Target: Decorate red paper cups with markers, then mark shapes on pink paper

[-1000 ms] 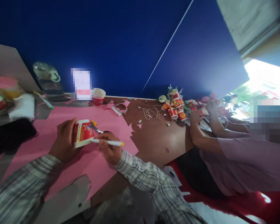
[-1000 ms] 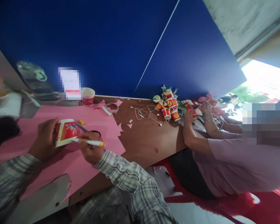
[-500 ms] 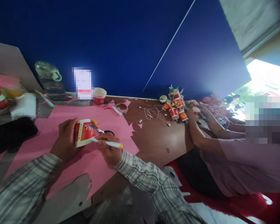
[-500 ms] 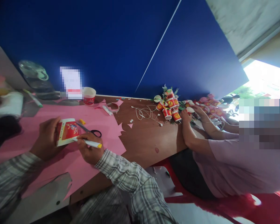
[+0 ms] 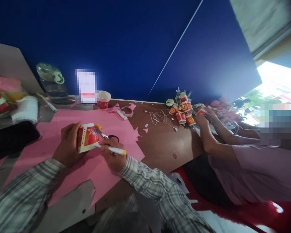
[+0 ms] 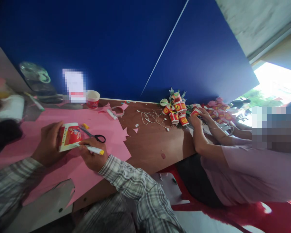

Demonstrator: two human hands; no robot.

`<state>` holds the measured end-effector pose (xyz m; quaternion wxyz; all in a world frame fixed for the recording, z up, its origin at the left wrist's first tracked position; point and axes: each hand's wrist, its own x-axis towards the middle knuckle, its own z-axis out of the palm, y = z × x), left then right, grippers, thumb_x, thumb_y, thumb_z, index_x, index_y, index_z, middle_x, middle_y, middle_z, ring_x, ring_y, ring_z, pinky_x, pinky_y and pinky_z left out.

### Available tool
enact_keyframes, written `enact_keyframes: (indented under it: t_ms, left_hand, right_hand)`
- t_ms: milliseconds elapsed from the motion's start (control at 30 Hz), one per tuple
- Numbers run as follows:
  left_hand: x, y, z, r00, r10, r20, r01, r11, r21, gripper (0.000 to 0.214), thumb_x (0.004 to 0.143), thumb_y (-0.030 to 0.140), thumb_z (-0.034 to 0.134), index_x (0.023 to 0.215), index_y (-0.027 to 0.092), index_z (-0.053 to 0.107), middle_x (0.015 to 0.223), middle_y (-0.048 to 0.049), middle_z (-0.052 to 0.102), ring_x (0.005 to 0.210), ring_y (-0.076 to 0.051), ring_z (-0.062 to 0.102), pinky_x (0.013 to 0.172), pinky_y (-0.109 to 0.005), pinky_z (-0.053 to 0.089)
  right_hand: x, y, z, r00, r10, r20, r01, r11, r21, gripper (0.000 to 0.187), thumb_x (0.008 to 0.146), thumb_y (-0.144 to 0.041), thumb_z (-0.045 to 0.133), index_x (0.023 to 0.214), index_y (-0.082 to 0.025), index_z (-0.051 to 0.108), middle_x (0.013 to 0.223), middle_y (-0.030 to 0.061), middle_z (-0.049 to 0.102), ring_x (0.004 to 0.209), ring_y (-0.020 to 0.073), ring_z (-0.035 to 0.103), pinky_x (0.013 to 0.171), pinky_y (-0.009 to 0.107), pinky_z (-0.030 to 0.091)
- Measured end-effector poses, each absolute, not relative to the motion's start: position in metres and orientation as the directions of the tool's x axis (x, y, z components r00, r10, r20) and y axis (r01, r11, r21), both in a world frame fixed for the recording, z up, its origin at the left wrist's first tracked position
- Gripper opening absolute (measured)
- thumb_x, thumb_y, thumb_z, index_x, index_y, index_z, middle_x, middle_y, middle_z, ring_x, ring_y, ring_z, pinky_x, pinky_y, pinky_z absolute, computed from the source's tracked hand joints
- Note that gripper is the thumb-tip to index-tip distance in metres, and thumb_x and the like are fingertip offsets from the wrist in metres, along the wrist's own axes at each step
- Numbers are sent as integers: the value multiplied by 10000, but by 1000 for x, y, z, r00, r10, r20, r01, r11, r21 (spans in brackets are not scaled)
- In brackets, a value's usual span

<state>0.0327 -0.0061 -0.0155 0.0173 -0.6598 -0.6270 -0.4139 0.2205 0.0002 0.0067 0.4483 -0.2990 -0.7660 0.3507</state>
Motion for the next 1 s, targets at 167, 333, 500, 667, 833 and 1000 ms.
enact_keyframes:
  t_ms: [167,333,500,667,833,1000]
  left_hand:
    - [34,-6,-14,-131,814,566,842,-210,496,1006,520,694,415,1279,59,231,1193,-220,359,1116,-278,327,965,-515,294]
    - [33,-6,-15,-134,818,559,837,-209,506,1017,504,700,428,1279,71,234,1195,-219,356,1120,-282,331,961,-520,301]
    - [33,-7,-15,-138,819,557,834,-207,512,1025,501,709,416,1274,59,241,1188,-226,358,1115,-281,334,963,-521,300]
    - [32,-6,-15,-139,820,555,837,-203,509,1032,492,716,418,1275,68,242,1178,-221,368,1111,-282,336,962,-532,294]
    - [31,-5,-15,-134,823,552,838,-203,507,1029,492,714,419,1271,62,249,1171,-220,374,1102,-280,342,967,-534,286]
    - [33,-7,-14,-145,823,549,834,-197,515,1013,506,709,408,1270,63,249,1175,-219,366,1105,-279,340,965,-531,292]
  right_hand:
    - [221,0,7,-443,765,468,129,571,-810,218,889,-262,447,1003,-130,577,758,66,639,590,125,590,578,239,487]
    - [221,0,8,-445,762,470,146,580,-802,212,889,-267,451,989,-140,589,841,88,664,654,137,615,633,251,504]
    - [221,0,8,-450,762,466,172,586,-792,206,884,-264,453,972,-149,600,871,93,670,693,148,624,669,261,507]
    - [221,1,6,-434,780,451,175,564,-807,210,883,-277,448,962,-152,597,840,84,666,655,143,605,623,258,496]
    - [221,1,6,-421,777,468,171,574,-801,199,877,-272,458,955,-155,598,839,85,668,700,158,630,665,273,515]
    - [221,0,7,-429,770,473,144,575,-805,186,868,-264,463,929,-163,608,848,87,671,771,176,667,725,286,534]
